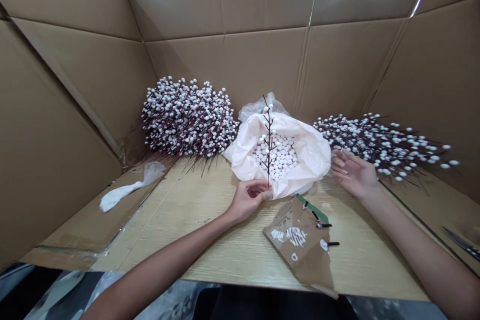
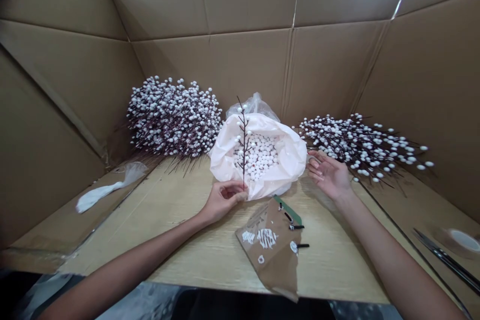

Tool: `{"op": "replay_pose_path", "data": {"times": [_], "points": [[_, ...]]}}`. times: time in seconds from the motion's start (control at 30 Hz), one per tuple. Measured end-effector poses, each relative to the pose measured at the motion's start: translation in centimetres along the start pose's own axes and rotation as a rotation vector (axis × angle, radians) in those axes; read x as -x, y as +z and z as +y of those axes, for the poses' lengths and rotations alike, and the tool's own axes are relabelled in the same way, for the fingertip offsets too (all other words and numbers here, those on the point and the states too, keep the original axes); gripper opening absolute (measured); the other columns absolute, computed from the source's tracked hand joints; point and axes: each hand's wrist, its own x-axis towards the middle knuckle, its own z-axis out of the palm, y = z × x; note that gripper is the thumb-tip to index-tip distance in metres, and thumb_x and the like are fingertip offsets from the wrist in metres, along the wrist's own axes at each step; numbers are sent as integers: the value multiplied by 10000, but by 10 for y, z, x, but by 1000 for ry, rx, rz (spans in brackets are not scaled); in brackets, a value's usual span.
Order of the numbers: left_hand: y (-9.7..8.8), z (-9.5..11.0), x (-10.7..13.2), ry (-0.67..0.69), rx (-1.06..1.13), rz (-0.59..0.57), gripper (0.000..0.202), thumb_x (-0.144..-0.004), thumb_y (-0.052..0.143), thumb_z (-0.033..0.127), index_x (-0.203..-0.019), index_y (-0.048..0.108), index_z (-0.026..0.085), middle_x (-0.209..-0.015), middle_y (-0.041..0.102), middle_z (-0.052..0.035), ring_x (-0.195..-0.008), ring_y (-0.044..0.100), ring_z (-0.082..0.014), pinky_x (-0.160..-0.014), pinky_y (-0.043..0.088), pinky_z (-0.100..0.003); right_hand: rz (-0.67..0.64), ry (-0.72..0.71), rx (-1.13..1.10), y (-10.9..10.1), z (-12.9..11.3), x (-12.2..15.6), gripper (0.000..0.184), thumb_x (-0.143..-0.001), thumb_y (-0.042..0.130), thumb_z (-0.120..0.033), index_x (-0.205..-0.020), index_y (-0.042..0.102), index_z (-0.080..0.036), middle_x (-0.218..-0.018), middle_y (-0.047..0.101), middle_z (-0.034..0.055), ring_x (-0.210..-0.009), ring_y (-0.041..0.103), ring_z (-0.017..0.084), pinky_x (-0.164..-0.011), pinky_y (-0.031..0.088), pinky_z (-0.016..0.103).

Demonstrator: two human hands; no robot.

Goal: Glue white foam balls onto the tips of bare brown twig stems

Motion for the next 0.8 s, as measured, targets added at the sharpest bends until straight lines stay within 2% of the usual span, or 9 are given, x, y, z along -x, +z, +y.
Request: {"op": "replay_pose_path", "data": {"times": [0.27, 0.4, 0.53, 0.8], "points": [[0, 1, 1, 10, -6, -20, 235, -641, 789, 281, -797, 711, 124, -764, 701, -54, -705, 626, -137, -679, 494, -235, 19, 26, -52, -7, 3, -6, 139, -731, 597, -274, -821, 649, -182, -599, 340, -21, -472, 290, 93, -340, 269, 192], [0, 3, 0, 16, -11, -30, 224, -645, 785, 272, -794, 706, 123, -769, 700, -54, -714, 624, -137, -689, 490, -234, 68, 115, -66, -10, 11, -11, 83, -677, 630, -173, -743, 582, -189, -568, 376, -23, -455, 313, 78, -343, 283, 166], [0, 3, 1, 24, -4, -38, 209, -655, 778, 259, -797, 704, 125, -764, 694, -46, -713, 618, -128, -694, 485, -223, 87, 122, -84, -14, 18, -14, 133, -643, 640, -153, -679, 517, -191, -564, 408, -22, -447, 337, 71, -354, 322, 169], [0, 3, 2, 32, -10, -48, 185, -669, 766, 244, -788, 697, 121, -745, 673, -38, -695, 594, -122, -681, 469, -222, 136, 112, -176, -17, 20, -16, 157, -649, 641, -108, -748, 542, -179, -568, 413, -40, -432, 352, 50, -360, 357, 141]]}}
